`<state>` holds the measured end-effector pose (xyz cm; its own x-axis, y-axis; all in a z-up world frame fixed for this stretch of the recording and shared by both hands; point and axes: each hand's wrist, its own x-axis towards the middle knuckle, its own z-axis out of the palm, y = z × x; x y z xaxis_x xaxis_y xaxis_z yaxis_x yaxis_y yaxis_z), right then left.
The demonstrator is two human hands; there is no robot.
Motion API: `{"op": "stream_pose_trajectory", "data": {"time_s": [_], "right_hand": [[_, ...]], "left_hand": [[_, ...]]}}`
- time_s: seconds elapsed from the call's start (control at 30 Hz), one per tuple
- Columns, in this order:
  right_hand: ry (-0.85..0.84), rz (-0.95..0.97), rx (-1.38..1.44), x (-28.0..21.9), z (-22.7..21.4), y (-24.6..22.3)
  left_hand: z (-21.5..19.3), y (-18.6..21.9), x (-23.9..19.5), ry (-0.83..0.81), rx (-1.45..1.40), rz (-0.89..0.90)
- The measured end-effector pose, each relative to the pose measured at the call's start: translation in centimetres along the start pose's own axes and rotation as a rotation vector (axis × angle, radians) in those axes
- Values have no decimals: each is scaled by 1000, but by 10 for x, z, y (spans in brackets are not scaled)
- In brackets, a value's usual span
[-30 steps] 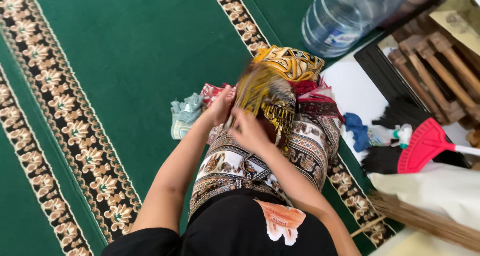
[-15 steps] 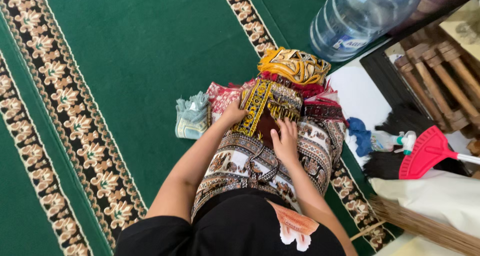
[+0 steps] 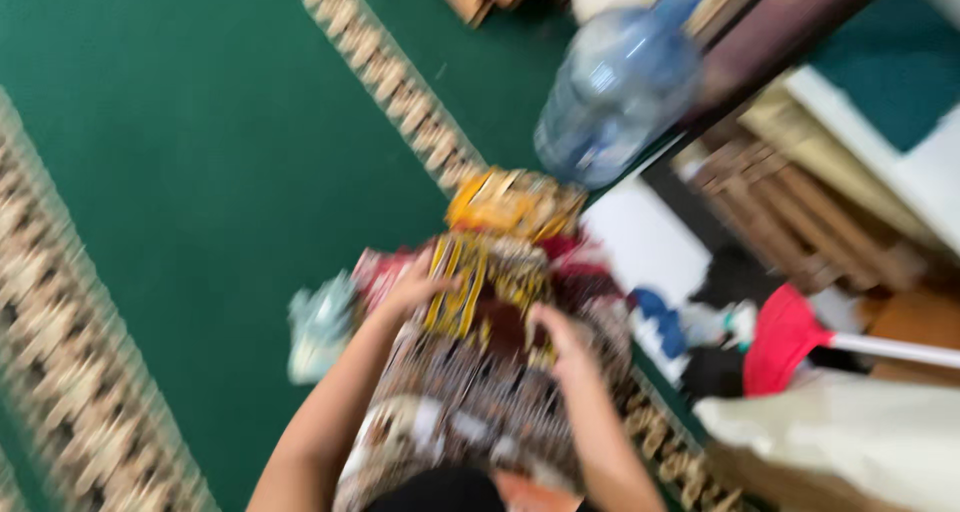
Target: The person folds multiple patterned mats by hand and places them one by one onto a wooden shelf.
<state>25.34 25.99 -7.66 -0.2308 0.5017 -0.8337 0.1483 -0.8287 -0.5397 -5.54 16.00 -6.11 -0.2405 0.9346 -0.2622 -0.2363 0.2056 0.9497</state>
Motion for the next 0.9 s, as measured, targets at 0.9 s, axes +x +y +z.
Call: {"op": "stream_pose_trajectory", "data": {"time_s": [0.9], "right_hand": [[481, -1166, 346, -327, -228, -445]], "left_hand": [[427, 534, 202, -901, -44, 589]]}}
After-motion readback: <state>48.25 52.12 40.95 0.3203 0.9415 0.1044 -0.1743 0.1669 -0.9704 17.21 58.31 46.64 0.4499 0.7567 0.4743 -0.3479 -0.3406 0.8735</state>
